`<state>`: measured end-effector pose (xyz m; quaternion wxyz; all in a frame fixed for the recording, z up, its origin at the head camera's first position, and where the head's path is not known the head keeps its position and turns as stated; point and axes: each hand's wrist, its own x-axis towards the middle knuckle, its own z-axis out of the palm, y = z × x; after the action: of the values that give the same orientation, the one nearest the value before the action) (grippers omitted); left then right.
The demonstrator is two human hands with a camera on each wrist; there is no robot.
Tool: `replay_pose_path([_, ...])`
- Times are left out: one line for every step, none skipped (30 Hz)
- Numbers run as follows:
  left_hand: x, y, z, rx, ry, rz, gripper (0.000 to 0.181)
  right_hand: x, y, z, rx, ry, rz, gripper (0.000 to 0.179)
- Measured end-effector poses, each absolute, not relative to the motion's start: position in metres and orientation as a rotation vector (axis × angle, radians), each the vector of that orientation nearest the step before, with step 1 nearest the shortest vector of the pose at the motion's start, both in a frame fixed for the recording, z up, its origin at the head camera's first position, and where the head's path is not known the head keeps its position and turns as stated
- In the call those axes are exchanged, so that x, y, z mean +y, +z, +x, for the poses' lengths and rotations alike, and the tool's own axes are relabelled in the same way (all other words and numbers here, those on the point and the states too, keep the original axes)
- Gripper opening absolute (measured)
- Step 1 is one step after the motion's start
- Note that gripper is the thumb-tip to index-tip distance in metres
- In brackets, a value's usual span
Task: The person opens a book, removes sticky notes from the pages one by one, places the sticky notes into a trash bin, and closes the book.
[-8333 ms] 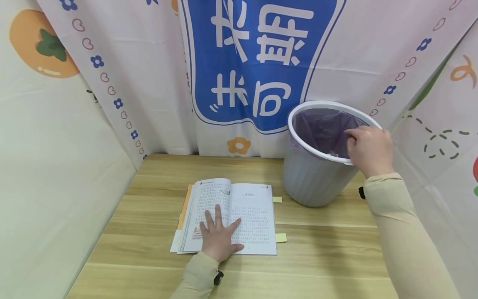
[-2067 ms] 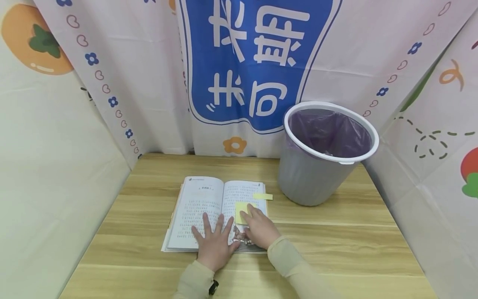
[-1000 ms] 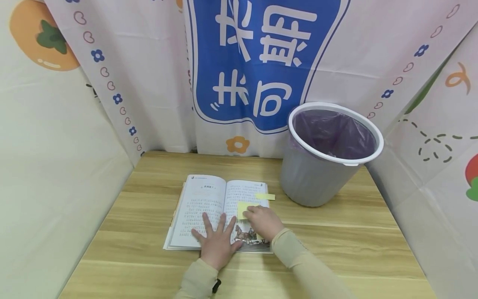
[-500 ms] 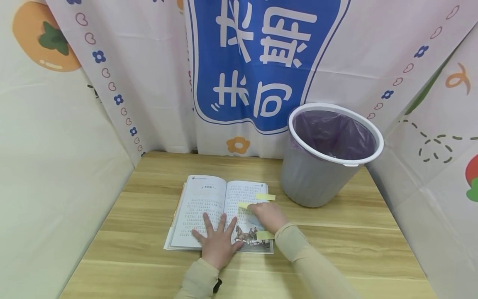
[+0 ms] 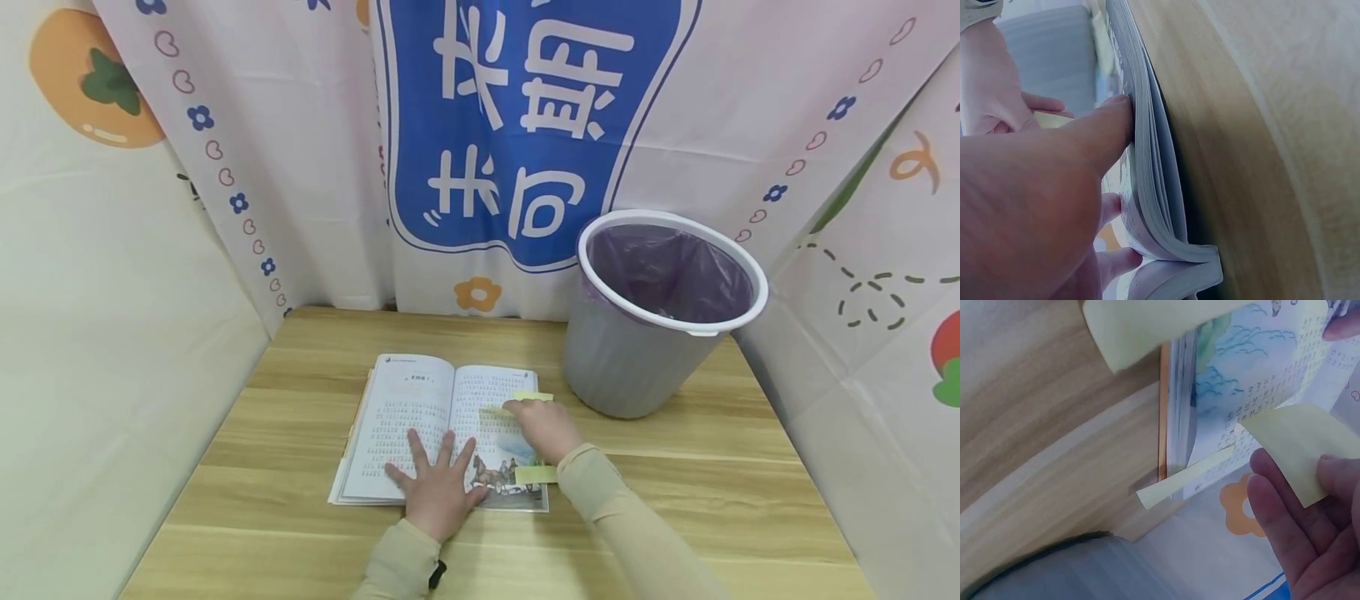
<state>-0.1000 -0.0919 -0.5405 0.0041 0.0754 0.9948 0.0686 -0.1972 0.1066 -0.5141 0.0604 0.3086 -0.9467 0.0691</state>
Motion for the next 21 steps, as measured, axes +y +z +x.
replay_pose_path([-0.092, -0.54, -0.1, 3.117, 0.218, 0.237, 0.075, 0.107, -0.513, -0.198, -2.86, 0.211, 0.925, 0.035])
replay_pose_path([-0.092, -0.54, -0.1, 3.117, 0.22, 0.237, 0.075, 0.108, -0.512, -0.198, -2.854, 0.214, 0.916, 0.036])
replay_pose_path([-0.092, -0.54, -0.1, 3.117, 0.222, 0.238, 0.075, 0.109, -0.51, -0.198, -2.849, 0.22, 0.907, 0.037])
replay_pose_path([-0.092, -0.539, -0.099, 3.117, 0.222, 0.239, 0.075, 0.109, -0.509, -0.199, -2.846, 0.231, 0.901, 0.037])
replay_pose_path([-0.092, -0.539, -0.099, 3.118, 0.223, 0.24, 0.075, 0.11, -0.507, -0.199, -2.838, 0.243, 0.898, 0.037])
replay_pose_path([-0.091, -0.539, -0.099, 3.12, 0.223, 0.241, 0.075, 0.11, -0.505, -0.199, -2.833, 0.262, 0.888, 0.037])
replay_pose_path([-0.091, -0.539, -0.099, 3.122, 0.222, 0.241, 0.075, 0.111, -0.503, -0.199, -2.825, 0.27, 0.881, 0.037])
replay_pose_path([-0.091, -0.539, -0.099, 3.122, 0.22, 0.241, 0.075, 0.112, -0.5, -0.199, -2.811, 0.281, 0.875, 0.036])
replay_pose_path([-0.091, -0.539, -0.099, 3.123, 0.218, 0.241, 0.075, 0.113, -0.497, -0.199, -2.8, 0.296, 0.869, 0.036])
replay_pose_path([-0.091, -0.539, -0.1, 3.122, 0.218, 0.241, 0.075, 0.114, -0.494, -0.199, -2.786, 0.307, 0.862, 0.036])
replay_pose_path([-0.091, -0.539, -0.1, 3.122, 0.218, 0.241, 0.075, 0.115, -0.49, -0.198, -2.766, 0.32, 0.857, 0.035])
replay_pose_path([-0.091, -0.539, -0.1, 3.12, 0.219, 0.239, 0.075, 0.117, -0.486, -0.197, -2.745, 0.335, 0.853, 0.033])
replay_pose_path([-0.091, -0.539, -0.1, 3.118, 0.22, 0.238, 0.075, 0.119, -0.482, -0.196, -2.72, 0.353, 0.851, 0.031])
replay_pose_path([-0.091, -0.539, -0.1, 3.115, 0.223, 0.238, 0.075, 0.121, -0.476, -0.195, -2.701, 0.376, 0.847, 0.029])
replay_pose_path([-0.09, -0.539, -0.1, 3.113, 0.225, 0.238, 0.075, 0.124, -0.471, -0.194, -2.682, 0.397, 0.842, 0.028])
replay_pose_path([-0.09, -0.539, -0.1, 3.111, 0.227, 0.237, 0.075, 0.126, -0.465, -0.193, -2.657, 0.413, 0.842, 0.027])
replay_pose_path([-0.09, -0.539, -0.1, 3.111, 0.226, 0.237, 0.075, 0.129, -0.459, -0.192, -2.632, 0.429, 0.84, 0.026])
replay_pose_path([-0.09, -0.539, -0.1, 3.11, 0.226, 0.236, 0.075, 0.132, -0.453, -0.191, -2.607, 0.439, 0.838, 0.025])
replay_pose_path([-0.09, -0.538, -0.1, 3.111, 0.227, 0.236, 0.075, 0.135, -0.446, -0.19, -2.579, 0.452, 0.832, 0.025])
replay_pose_path([-0.09, -0.538, -0.1, 3.112, 0.226, 0.235, 0.075, 0.138, -0.439, -0.189, -2.548, 0.454, 0.831, 0.026])
replay_pose_path([-0.09, -0.538, -0.1, 3.114, 0.224, 0.236, 0.075, 0.142, -0.431, -0.188, -2.51, 0.45, 0.833, 0.027])
